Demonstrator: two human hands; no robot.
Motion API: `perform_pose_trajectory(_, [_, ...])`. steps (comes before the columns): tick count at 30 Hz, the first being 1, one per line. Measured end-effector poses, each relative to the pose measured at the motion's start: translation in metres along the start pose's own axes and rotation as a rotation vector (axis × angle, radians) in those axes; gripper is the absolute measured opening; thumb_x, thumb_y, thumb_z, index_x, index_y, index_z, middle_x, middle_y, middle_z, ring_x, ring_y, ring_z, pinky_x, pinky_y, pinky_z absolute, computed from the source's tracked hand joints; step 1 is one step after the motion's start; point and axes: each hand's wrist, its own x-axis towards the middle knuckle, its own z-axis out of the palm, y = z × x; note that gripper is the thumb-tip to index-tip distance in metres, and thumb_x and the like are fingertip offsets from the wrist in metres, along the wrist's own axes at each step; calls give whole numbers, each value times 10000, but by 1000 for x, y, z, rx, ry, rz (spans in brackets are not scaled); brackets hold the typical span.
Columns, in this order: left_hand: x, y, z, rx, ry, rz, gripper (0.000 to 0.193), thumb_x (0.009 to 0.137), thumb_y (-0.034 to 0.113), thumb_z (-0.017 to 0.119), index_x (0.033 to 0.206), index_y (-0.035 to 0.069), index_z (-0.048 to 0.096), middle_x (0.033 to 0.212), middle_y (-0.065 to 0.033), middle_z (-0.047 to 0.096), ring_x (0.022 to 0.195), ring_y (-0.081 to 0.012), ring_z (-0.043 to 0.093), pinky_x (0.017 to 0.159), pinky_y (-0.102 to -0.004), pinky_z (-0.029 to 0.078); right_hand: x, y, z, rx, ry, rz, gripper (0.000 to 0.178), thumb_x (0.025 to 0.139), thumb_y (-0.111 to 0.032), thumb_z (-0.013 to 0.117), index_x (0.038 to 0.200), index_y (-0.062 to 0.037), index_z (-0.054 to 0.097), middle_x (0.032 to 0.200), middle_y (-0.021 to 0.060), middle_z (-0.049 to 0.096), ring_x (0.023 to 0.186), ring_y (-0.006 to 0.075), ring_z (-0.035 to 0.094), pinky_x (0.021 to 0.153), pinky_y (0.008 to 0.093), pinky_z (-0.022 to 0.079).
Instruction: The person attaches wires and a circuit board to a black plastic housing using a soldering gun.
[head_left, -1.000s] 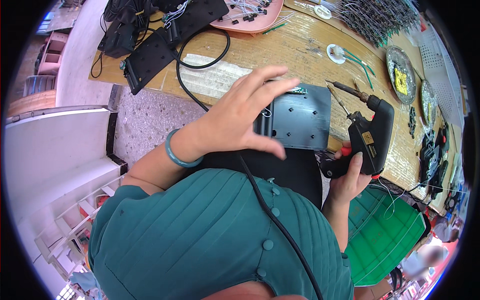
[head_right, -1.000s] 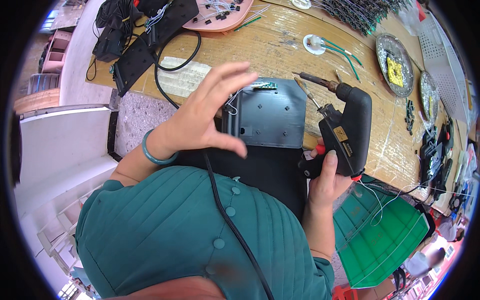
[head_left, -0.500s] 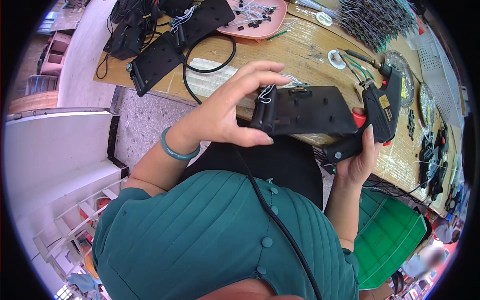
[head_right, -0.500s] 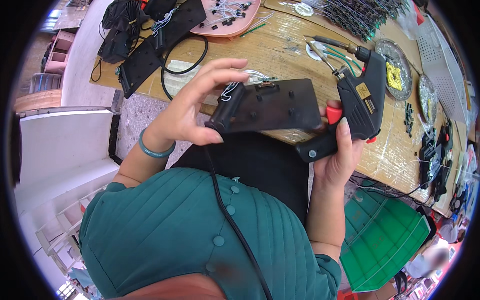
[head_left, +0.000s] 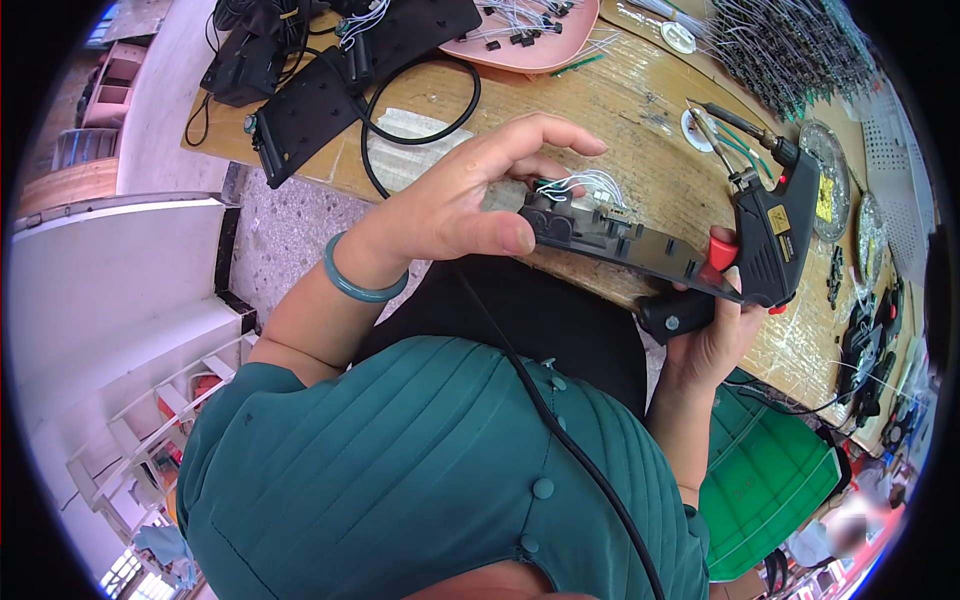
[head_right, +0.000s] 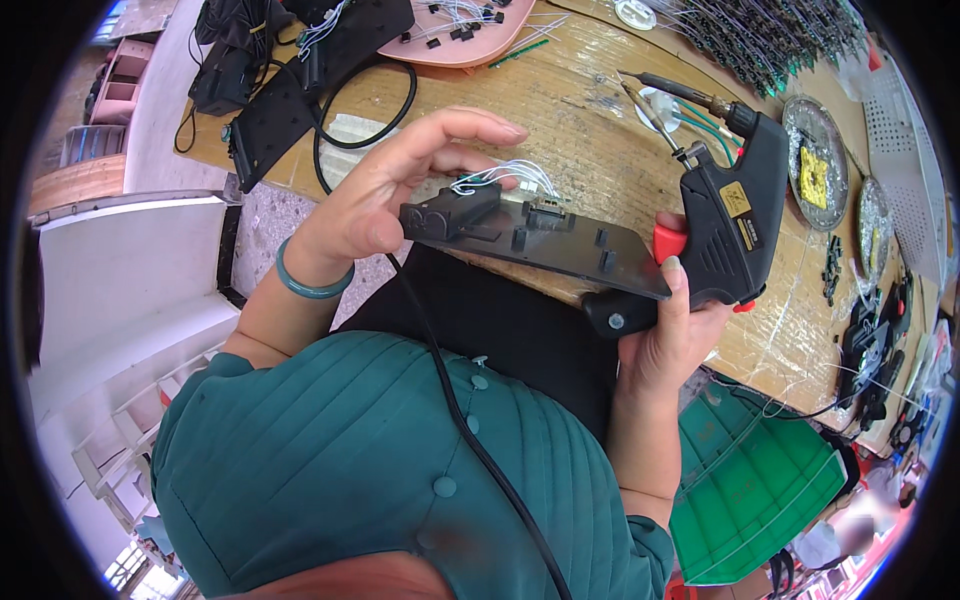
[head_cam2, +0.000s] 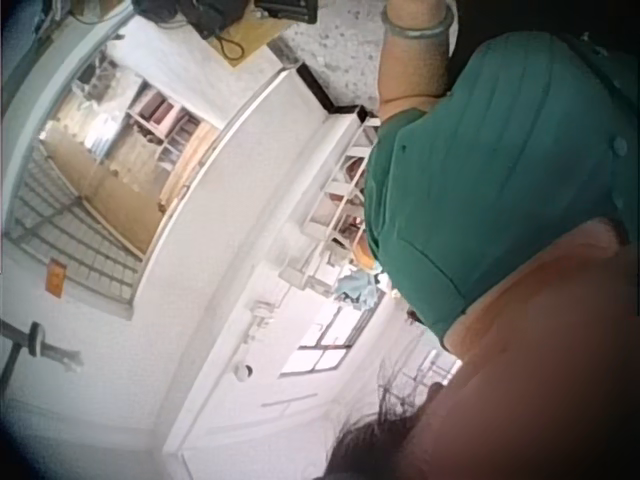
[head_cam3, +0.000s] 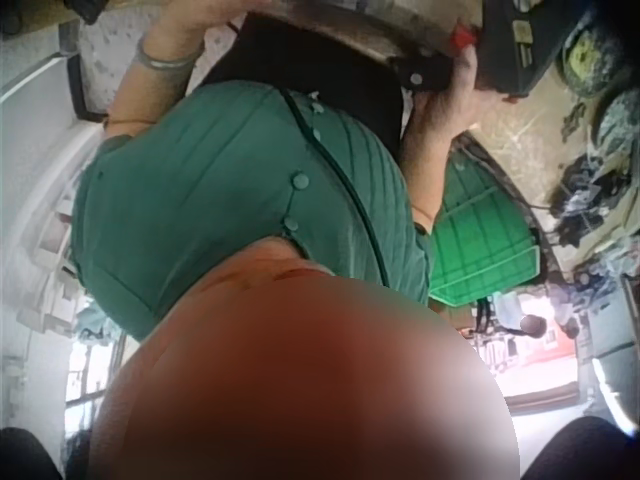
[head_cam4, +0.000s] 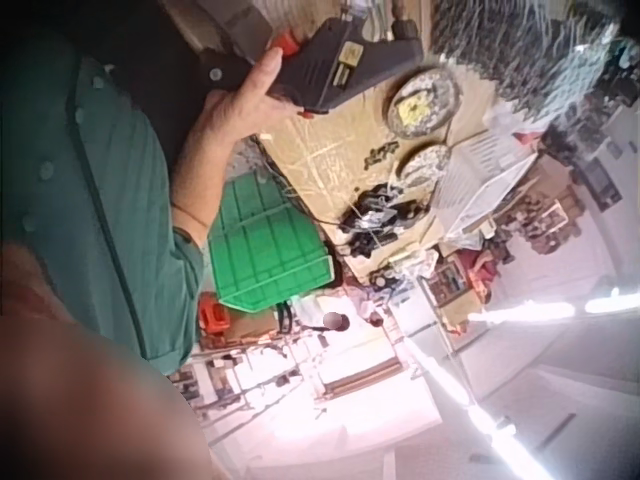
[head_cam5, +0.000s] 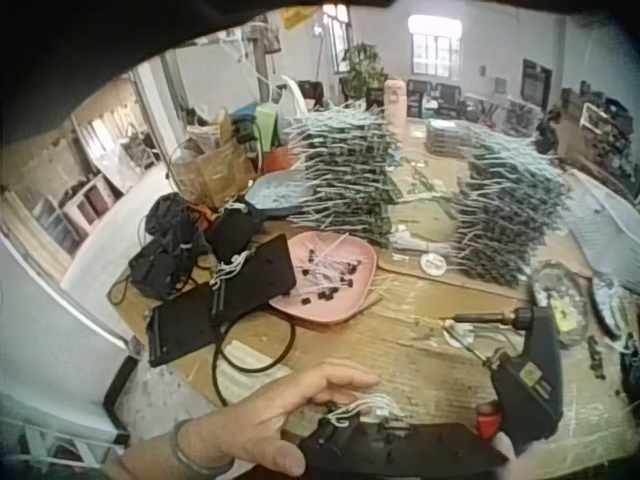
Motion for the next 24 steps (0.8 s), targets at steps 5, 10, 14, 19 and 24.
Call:
perform_pose_trajectory(5, [4,-3,-5,70,-57,26,1067,619,835,546,1223,-43,483,1246,-159,472,1097,-249,550,951,-364,426,-2,-3,5,11,47,-39,479,819,-106,640,1230,46,447,1118,176,585,984,196,585,842,321,494])
perform_pose_trajectory(10, [10,5,-7,267,-104,139,1009,636,881,437,1043,-27,606,1154,-166,526,1062,-252,537,919,-363,411,-2,-3,5,44,39,-42,466,828,-95,626,1229,60,448,1125,181,574,920,193,600,804,322,517])
perform_pose_trajectory(14, [9,5,-4,256,-78,123,1010,630,897,405,1005,-14,624,1135,-171,535,1064,-259,529,921,-365,397,-3,-2,5,13,58,-44,453,835,-85,612,1229,64,448,1129,185,574,908,193,600,803,328,516])
perform_pose_trajectory(19, [7,2,-4,273,-68,154,1004,626,895,416,1021,-4,623,1143,-170,531,1065,-263,528,923,-368,395,-2,-3,5,9,45,-41,450,838,-88,609,1230,65,447,1130,188,573,911,192,599,809,328,516])
perform_pose_trajectory(24, [6,-2,-8,350,-89,264,845,640,765,548,1032,20,612,1139,-161,531,1049,-276,533,907,-361,406,-3,-2,3,8,29,-37,445,845,-87,601,1232,65,444,1132,188,571,931,196,597,819,325,514])
